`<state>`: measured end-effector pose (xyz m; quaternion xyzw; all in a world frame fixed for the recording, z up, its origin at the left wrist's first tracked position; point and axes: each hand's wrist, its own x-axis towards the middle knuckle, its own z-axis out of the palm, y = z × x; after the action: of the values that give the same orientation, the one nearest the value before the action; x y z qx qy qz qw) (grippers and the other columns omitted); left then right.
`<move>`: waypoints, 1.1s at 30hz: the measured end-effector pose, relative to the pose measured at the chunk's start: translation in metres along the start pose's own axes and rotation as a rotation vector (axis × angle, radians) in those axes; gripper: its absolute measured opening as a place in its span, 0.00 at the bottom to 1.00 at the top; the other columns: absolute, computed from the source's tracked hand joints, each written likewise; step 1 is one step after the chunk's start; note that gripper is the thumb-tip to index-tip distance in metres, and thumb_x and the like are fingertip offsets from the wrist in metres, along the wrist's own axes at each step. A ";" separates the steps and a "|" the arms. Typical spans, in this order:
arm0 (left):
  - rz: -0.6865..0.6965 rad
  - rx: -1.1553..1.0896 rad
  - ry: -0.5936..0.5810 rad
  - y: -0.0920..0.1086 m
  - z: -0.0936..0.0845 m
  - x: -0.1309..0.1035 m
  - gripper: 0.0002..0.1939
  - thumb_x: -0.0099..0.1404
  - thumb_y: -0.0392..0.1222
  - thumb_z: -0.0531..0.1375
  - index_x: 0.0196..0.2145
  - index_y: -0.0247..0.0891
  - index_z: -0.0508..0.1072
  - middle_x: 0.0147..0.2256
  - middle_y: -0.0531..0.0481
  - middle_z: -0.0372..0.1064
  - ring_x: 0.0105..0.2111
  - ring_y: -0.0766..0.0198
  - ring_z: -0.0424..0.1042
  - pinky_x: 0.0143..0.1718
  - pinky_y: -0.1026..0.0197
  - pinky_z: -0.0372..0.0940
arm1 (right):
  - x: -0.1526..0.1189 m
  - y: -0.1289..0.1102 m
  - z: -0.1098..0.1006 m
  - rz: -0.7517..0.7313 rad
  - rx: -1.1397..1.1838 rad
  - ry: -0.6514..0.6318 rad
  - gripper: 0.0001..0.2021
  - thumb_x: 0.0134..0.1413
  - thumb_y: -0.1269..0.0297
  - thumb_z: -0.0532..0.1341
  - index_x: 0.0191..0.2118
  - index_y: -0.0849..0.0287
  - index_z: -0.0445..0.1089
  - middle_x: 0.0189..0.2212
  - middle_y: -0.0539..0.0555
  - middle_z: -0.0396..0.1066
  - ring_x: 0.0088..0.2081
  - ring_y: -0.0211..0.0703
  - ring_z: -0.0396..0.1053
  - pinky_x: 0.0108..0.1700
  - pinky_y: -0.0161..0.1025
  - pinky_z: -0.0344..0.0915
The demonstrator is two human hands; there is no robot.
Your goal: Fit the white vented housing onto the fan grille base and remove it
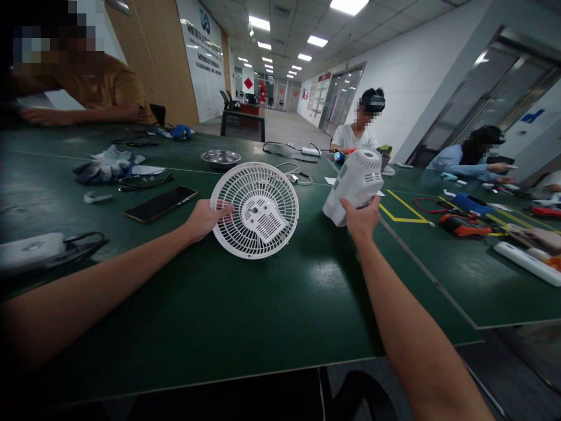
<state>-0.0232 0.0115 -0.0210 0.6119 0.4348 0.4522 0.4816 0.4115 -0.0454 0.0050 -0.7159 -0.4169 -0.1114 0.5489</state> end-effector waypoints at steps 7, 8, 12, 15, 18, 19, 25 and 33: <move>-0.023 0.001 0.011 0.002 0.001 -0.001 0.07 0.62 0.41 0.68 0.37 0.36 0.78 0.34 0.45 0.79 0.32 0.57 0.79 0.38 0.54 0.75 | 0.006 0.014 0.000 0.032 -0.031 -0.063 0.37 0.35 0.46 0.73 0.52 0.57 0.65 0.47 0.61 0.76 0.47 0.59 0.74 0.54 0.58 0.67; -0.022 0.000 0.008 0.002 0.001 -0.001 0.07 0.62 0.41 0.68 0.37 0.36 0.78 0.34 0.45 0.79 0.32 0.58 0.79 0.38 0.54 0.75 | 0.007 0.014 0.001 0.035 -0.027 -0.070 0.37 0.35 0.46 0.73 0.52 0.57 0.65 0.47 0.61 0.76 0.47 0.59 0.74 0.54 0.58 0.67; -0.017 -0.011 0.010 0.000 0.001 0.000 0.07 0.62 0.40 0.67 0.38 0.35 0.78 0.35 0.45 0.79 0.32 0.59 0.79 0.38 0.55 0.75 | 0.009 0.015 -0.001 0.031 -0.025 -0.109 0.37 0.36 0.46 0.73 0.52 0.57 0.65 0.47 0.62 0.76 0.48 0.58 0.74 0.55 0.58 0.66; -0.027 -0.003 0.030 -0.001 0.002 0.001 0.06 0.62 0.39 0.67 0.37 0.35 0.78 0.35 0.44 0.79 0.32 0.59 0.79 0.38 0.55 0.75 | 0.007 0.017 -0.001 0.023 -0.046 -0.120 0.38 0.38 0.45 0.72 0.54 0.57 0.64 0.48 0.62 0.75 0.49 0.60 0.73 0.55 0.58 0.65; -0.031 0.025 0.034 0.001 0.003 0.000 0.06 0.62 0.39 0.66 0.37 0.35 0.78 0.35 0.44 0.79 0.32 0.59 0.79 0.35 0.57 0.74 | 0.006 0.014 -0.001 -0.001 -0.001 -0.120 0.44 0.42 0.45 0.70 0.62 0.58 0.56 0.50 0.63 0.74 0.50 0.60 0.73 0.55 0.57 0.65; -0.031 0.032 0.033 0.002 0.003 0.000 0.06 0.62 0.40 0.66 0.36 0.35 0.78 0.34 0.44 0.79 0.32 0.59 0.79 0.35 0.57 0.74 | 0.007 0.012 -0.001 -0.018 0.032 -0.108 0.46 0.44 0.45 0.69 0.65 0.59 0.52 0.50 0.64 0.73 0.50 0.60 0.73 0.55 0.56 0.65; -0.011 0.011 0.011 0.005 0.002 -0.002 0.06 0.63 0.39 0.66 0.38 0.36 0.78 0.35 0.44 0.80 0.32 0.58 0.79 0.36 0.56 0.75 | 0.016 0.001 0.001 -0.153 0.104 0.007 0.44 0.45 0.49 0.69 0.64 0.63 0.56 0.56 0.67 0.68 0.53 0.58 0.71 0.55 0.54 0.67; 0.002 0.002 -0.001 0.000 0.000 0.000 0.06 0.63 0.39 0.67 0.38 0.35 0.77 0.35 0.45 0.80 0.32 0.59 0.79 0.36 0.56 0.75 | 0.016 -0.002 -0.003 -0.216 0.018 0.077 0.44 0.44 0.53 0.70 0.65 0.60 0.54 0.57 0.65 0.66 0.54 0.60 0.67 0.56 0.60 0.64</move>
<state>-0.0231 0.0114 -0.0207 0.6130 0.4345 0.4519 0.4808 0.4207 -0.0406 0.0175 -0.6569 -0.4713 -0.1936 0.5557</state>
